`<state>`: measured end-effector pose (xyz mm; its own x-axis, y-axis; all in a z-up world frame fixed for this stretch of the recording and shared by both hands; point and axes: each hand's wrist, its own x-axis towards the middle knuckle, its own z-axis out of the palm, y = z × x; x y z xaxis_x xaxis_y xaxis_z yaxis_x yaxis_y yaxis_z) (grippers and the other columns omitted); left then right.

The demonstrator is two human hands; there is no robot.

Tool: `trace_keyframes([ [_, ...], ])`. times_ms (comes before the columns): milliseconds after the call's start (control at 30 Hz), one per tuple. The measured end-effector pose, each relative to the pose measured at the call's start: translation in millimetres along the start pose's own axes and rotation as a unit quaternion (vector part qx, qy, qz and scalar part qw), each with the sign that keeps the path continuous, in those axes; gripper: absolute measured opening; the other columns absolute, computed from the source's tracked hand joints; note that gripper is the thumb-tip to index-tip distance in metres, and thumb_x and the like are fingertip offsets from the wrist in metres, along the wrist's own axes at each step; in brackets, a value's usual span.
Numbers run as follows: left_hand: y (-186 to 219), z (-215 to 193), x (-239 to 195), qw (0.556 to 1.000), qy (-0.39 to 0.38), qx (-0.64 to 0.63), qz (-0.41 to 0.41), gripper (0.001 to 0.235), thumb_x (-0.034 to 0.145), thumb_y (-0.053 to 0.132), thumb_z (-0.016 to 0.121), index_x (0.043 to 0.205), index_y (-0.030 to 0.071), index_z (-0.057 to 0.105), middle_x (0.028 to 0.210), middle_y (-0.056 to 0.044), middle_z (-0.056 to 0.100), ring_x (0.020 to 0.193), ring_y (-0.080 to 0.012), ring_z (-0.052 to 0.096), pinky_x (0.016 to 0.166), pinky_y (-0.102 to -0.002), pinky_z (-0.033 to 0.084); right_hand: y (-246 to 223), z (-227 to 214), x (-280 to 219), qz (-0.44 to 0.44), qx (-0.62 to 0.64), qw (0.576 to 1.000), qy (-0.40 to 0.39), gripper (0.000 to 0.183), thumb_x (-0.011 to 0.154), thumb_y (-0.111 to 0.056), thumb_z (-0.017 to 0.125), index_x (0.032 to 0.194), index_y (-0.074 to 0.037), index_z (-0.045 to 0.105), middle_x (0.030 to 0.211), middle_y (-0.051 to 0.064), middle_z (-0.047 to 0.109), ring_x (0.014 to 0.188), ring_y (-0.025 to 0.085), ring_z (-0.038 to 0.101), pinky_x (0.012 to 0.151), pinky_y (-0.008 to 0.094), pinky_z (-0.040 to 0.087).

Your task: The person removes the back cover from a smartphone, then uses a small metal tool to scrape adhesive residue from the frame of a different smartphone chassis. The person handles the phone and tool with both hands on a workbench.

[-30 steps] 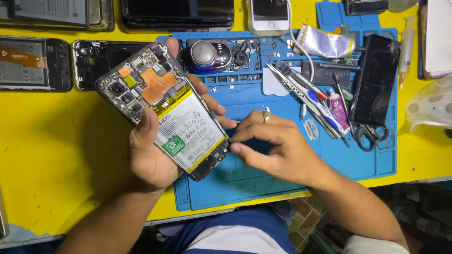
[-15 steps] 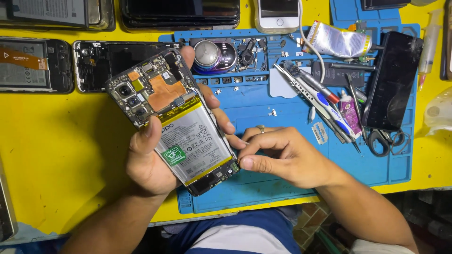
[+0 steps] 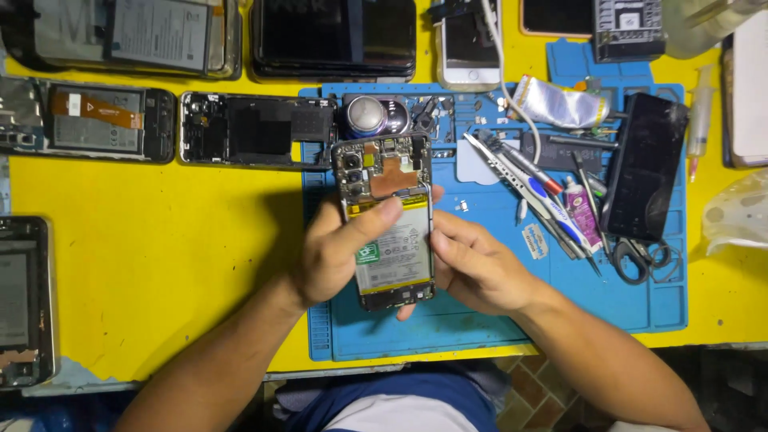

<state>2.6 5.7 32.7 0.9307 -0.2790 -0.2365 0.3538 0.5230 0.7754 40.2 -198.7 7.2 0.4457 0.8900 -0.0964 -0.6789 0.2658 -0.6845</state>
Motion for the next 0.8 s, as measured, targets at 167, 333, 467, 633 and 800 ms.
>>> trace_keyframes([
  [167, -13, 3, 5, 0.926, 0.145, 0.270, 0.222, 0.075, 0.091, 0.028, 0.074, 0.152, 0.006, 0.037, 0.125, -0.016, 0.062, 0.107, -0.0216, 0.068, 0.084, -0.035, 0.061, 11, -4, -1, -0.088, -0.164, 0.978, 0.092, 0.043, 0.107, -0.029, 0.056, 0.138, 0.001, 0.053, 0.097, 0.009, 0.054, 0.083, 0.019, 0.054, 0.071, 0.032, 0.048],
  [333, -13, 15, -1, 0.788, 0.200, 0.516, 0.270, 0.106, 0.078, 0.033, 0.091, 0.158, 0.003, 0.029, 0.164, -0.020, 0.041, 0.153, -0.0341, 0.041, 0.126, -0.040, 0.033, 8, 10, 0, -0.118, -0.296, 0.940, 0.120, 0.059, 0.104, -0.031, 0.058, 0.152, -0.001, 0.043, 0.111, 0.003, 0.060, 0.085, 0.011, 0.050, 0.075, 0.028, 0.049],
  [467, -9, 14, -2, 0.853, 0.183, 0.433, 0.228, 0.101, 0.074, 0.033, 0.090, 0.156, 0.008, 0.036, 0.155, -0.014, 0.052, 0.135, -0.0254, 0.059, 0.104, -0.034, 0.055, 0, 15, 4, -0.139, -0.320, 0.932, 0.094, 0.057, 0.098, -0.023, 0.067, 0.144, 0.000, 0.043, 0.139, 0.012, 0.049, 0.124, 0.022, 0.050, 0.108, 0.038, 0.045],
  [633, -2, 14, -3, 0.929, 0.111, 0.320, 0.147, 0.103, 0.076, 0.024, 0.085, 0.159, 0.008, 0.027, 0.157, -0.013, 0.050, 0.140, -0.0200, 0.052, 0.111, -0.037, 0.048, -7, 12, 6, -0.128, -0.250, 0.956, 0.087, 0.082, 0.090, -0.017, 0.075, 0.156, 0.001, 0.031, 0.155, 0.015, 0.046, 0.140, 0.025, 0.048, 0.121, 0.039, 0.041],
  [800, 3, 9, -2, 0.958, 0.044, 0.246, 0.142, 0.098, 0.079, 0.015, 0.081, 0.158, 0.001, 0.026, 0.157, -0.016, 0.048, 0.140, -0.0206, 0.050, 0.108, -0.035, 0.053, -10, 8, 4, -0.088, -0.159, 0.978, 0.098, 0.085, 0.081, 0.000, 0.080, 0.152, -0.004, 0.035, 0.145, 0.016, 0.049, 0.122, 0.021, 0.059, 0.094, 0.035, 0.064],
])
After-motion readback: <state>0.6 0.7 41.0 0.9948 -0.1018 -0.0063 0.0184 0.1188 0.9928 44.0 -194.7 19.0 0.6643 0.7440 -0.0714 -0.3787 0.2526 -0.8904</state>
